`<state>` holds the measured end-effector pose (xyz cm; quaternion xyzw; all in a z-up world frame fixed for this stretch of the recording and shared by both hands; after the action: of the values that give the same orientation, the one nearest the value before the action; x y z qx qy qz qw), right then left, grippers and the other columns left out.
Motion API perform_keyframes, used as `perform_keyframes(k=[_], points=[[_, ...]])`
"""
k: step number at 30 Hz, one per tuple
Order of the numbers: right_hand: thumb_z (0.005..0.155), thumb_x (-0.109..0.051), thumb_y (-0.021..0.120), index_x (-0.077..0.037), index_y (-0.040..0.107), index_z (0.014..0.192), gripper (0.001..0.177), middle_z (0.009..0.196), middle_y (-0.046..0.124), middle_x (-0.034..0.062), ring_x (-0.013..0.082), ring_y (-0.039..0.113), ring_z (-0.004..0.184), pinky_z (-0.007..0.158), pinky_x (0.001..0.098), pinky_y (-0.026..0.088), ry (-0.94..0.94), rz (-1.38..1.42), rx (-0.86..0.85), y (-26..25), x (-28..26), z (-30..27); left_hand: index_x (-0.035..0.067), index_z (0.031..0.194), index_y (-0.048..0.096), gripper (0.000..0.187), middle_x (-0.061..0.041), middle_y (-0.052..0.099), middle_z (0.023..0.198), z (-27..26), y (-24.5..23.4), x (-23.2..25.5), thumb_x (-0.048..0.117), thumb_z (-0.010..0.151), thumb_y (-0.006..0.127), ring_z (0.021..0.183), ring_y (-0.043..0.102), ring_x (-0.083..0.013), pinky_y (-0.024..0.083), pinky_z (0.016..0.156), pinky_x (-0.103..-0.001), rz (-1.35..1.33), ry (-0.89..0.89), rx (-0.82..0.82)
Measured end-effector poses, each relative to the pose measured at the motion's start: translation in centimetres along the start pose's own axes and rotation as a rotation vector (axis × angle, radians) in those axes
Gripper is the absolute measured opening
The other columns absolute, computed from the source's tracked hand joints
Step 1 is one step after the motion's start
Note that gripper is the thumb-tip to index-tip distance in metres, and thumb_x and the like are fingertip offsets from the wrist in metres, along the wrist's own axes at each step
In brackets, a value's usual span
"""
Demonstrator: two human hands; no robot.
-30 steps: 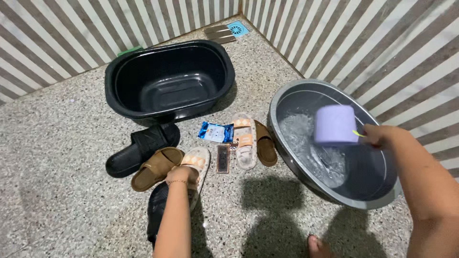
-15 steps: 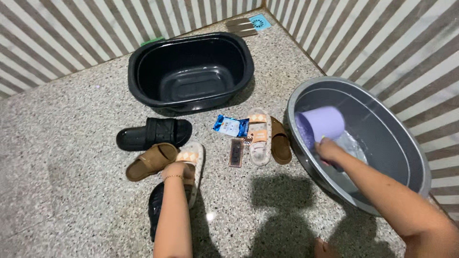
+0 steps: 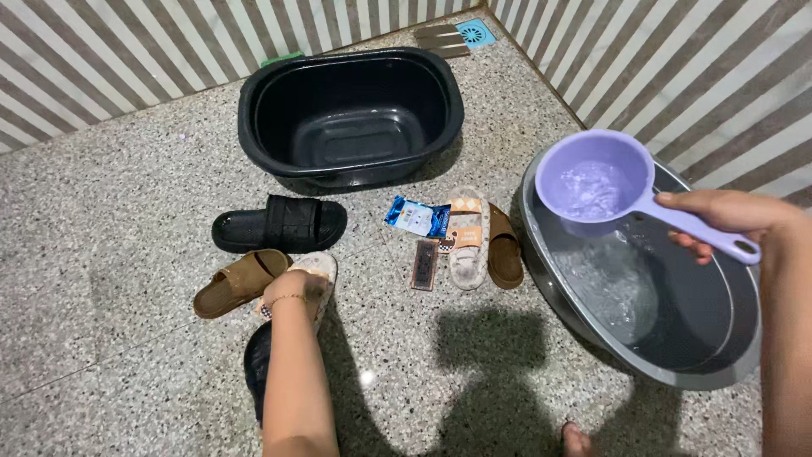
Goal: The person prepares a soapy solution in a small purple scoop, then scrubs a black slipper with a brush, covering the sole, strap, and interior. The person repeatedly dips the brush into the soapy water and continues scrubbing the slipper thoroughly.
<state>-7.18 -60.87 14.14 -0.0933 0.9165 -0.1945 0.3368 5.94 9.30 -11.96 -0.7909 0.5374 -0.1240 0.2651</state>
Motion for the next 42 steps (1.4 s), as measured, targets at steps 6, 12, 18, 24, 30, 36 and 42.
perform_keyframes(k=[6,12,18,24,30,36,42], points=[[0.102,-0.045,0.051,0.005,0.061,0.094,0.051,0.058,0.056,0.0122,0.0186,0.05,0.038,0.033,0.0343,0.043,-0.091,-0.051,-0.15,6.7,-7.8,-5.6,0.002,0.123,0.075,0.084,-0.019,0.072,0.125,-2.1,-3.4,3.8,0.075,0.088,0.053,0.114,0.069,-0.0339,0.053,0.097,-0.046,-0.175,0.303,0.33],[0.091,-0.036,0.064,-0.004,0.061,0.12,0.043,0.061,0.06,0.0051,0.0117,0.056,0.043,0.037,0.0271,0.051,-0.257,0.117,-0.571,24.5,-10.7,-6.3,0.005,0.149,0.042,0.102,-0.016,0.069,0.089,-13.9,-3.9,9.0,0.084,0.085,0.027,0.067,0.068,-0.019,0.053,0.058,-0.032,-0.871,0.728,-0.012],[0.092,-0.029,0.064,-0.003,0.055,0.115,0.036,0.058,0.057,0.0022,0.012,0.054,0.039,0.036,0.0291,0.052,-0.337,0.398,-0.652,33.4,-9.2,-2.4,0.016,0.155,0.032,0.097,-0.007,0.061,0.081,-19.8,-5.1,9.3,0.083,0.085,0.021,0.062,0.06,-0.0143,0.046,0.055,-0.029,-0.992,0.838,0.006],[0.095,-0.028,0.061,-0.008,0.051,0.106,0.025,0.06,0.057,0.0032,0.0146,0.056,0.041,0.037,0.0304,0.051,-0.357,0.355,-0.317,20.5,-8.3,-2.2,0.007,0.131,0.055,0.068,-0.006,0.067,0.084,-17.2,-2.6,17.0,0.064,0.094,0.046,0.065,0.064,-0.0142,0.047,0.051,-0.027,-0.822,1.0,-0.085],[0.098,-0.032,0.059,0.001,0.057,0.102,0.033,0.059,0.058,0.0079,0.0176,0.055,0.039,0.038,0.0331,0.051,-0.153,0.245,-0.102,5.2,-1.8,-4.3,0.021,0.159,0.034,0.099,-0.024,0.056,0.132,-21.7,16.6,31.9,0.076,0.079,0.053,0.103,0.072,-0.0328,0.064,0.078,-0.038,-0.638,0.981,-0.568],[0.103,-0.03,0.053,0.012,0.063,0.097,0.043,0.062,0.062,0.018,0.0257,0.061,0.045,0.045,0.0397,0.057,0.318,-0.002,-0.063,-2.8,12.1,2.4,0.007,0.16,0.008,0.118,-0.023,0.03,0.157,-25.2,26.0,36.6,0.06,0.077,0.071,0.144,0.041,-0.039,0.048,0.111,-0.056,-0.84,0.712,-0.518],[0.104,-0.033,0.046,-0.001,0.073,0.11,0.042,0.07,0.069,0.0098,0.0174,0.064,0.05,0.052,0.0385,0.062,0.592,-0.346,-0.309,-0.9,22.8,12.8,-0.013,0.127,0.068,0.108,-0.042,0.069,0.121,-28.7,28.0,34.5,0.08,0.106,0.018,0.115,0.067,-0.0523,0.058,0.094,-0.052,0.059,0.905,-0.682]])
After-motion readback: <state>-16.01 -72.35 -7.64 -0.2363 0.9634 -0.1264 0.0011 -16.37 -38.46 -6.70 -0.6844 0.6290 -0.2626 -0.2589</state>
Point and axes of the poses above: each hand's wrist, its own z-axis towards the middle knuckle, its own y-axis out of the palm, x = y × z, the point moved 8 cm from there along z, towards the middle knuckle
